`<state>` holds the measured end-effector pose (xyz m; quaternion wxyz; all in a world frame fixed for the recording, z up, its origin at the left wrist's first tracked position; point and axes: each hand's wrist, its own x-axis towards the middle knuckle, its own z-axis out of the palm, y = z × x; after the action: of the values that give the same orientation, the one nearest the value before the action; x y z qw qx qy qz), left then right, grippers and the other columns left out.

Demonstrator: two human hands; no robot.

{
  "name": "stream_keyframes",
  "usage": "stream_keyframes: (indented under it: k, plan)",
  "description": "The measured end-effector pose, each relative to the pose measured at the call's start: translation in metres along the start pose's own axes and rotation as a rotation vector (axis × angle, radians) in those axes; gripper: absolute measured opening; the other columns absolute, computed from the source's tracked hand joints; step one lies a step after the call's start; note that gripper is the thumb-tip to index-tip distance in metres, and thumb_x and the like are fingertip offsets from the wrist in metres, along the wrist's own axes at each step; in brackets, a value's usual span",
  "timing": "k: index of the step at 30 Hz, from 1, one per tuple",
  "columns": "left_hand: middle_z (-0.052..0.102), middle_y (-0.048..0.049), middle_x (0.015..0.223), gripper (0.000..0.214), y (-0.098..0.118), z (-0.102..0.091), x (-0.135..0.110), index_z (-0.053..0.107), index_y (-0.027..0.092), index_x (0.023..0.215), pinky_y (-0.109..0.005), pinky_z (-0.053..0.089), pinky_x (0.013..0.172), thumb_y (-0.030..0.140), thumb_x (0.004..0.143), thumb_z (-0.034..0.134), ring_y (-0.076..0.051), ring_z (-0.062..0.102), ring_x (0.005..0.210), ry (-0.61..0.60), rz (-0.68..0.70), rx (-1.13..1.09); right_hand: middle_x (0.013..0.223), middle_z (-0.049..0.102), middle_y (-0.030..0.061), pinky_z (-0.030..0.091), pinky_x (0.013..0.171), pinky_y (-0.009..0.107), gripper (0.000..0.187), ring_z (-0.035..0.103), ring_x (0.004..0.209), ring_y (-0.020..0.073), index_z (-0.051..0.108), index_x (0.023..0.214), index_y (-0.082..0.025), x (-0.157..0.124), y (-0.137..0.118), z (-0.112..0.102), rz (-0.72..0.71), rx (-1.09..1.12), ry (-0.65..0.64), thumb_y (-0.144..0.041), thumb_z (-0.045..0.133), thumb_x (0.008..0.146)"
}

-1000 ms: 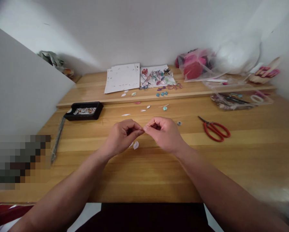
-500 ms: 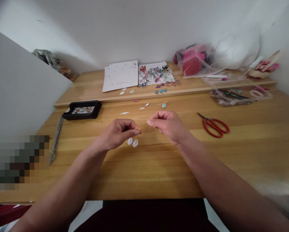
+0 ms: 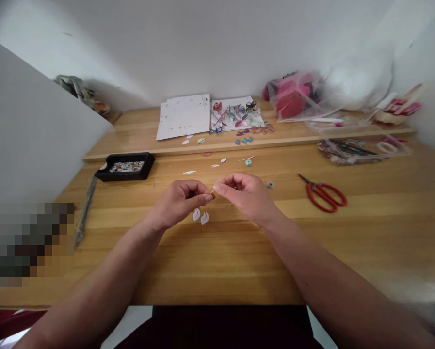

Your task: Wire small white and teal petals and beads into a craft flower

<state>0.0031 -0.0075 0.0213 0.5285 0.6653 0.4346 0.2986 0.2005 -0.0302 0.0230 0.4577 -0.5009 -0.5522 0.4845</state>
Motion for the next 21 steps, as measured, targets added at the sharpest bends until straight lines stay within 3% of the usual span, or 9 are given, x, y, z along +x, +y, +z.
stream_keyframes:
  k: [4, 10, 21]
  plan:
    - [0.057, 0.0021, 0.063, 0.025, 0.002, 0.004, 0.000, 0.070, 0.014, 0.082, -0.023, 0.032, 0.052, 0.038, 0.076, 0.075, -0.008, 0.043, 0.056, 0.019, 0.005, -0.040, 0.056, 0.047, -0.0051, 0.028, 0.048, 0.026, 0.032, 0.037, 0.053, 0.0086, 0.065, 0.070, -0.019, -0.002, 0.001, 0.003, -0.034, 0.025, 0.033, -0.048, 0.078, 0.077]
    - [0.059, 0.0011, 0.067, 0.022, 0.002, 0.005, 0.000, 0.067, 0.014, 0.076, -0.022, 0.035, 0.055, 0.035, 0.078, 0.074, -0.008, 0.045, 0.060, 0.025, 0.040, -0.084, 0.054, 0.041, -0.0064, 0.022, 0.048, 0.027, 0.033, 0.031, 0.052, 0.0079, 0.059, 0.061, -0.020, -0.002, -0.001, 0.002, 0.023, 0.186, 0.043, -0.042, 0.081, 0.071]
    - [0.059, 0.0012, 0.064, 0.023, 0.008, -0.013, -0.002, 0.066, 0.014, 0.074, -0.024, 0.033, 0.055, 0.035, 0.073, 0.076, -0.009, 0.046, 0.058, -0.032, -0.026, -0.078, 0.060, 0.047, -0.0041, 0.019, 0.045, 0.027, 0.029, 0.028, 0.050, 0.0064, 0.060, 0.060, -0.022, 0.001, -0.001, -0.004, 0.123, 0.355, 0.124, -0.033, 0.086, 0.059]
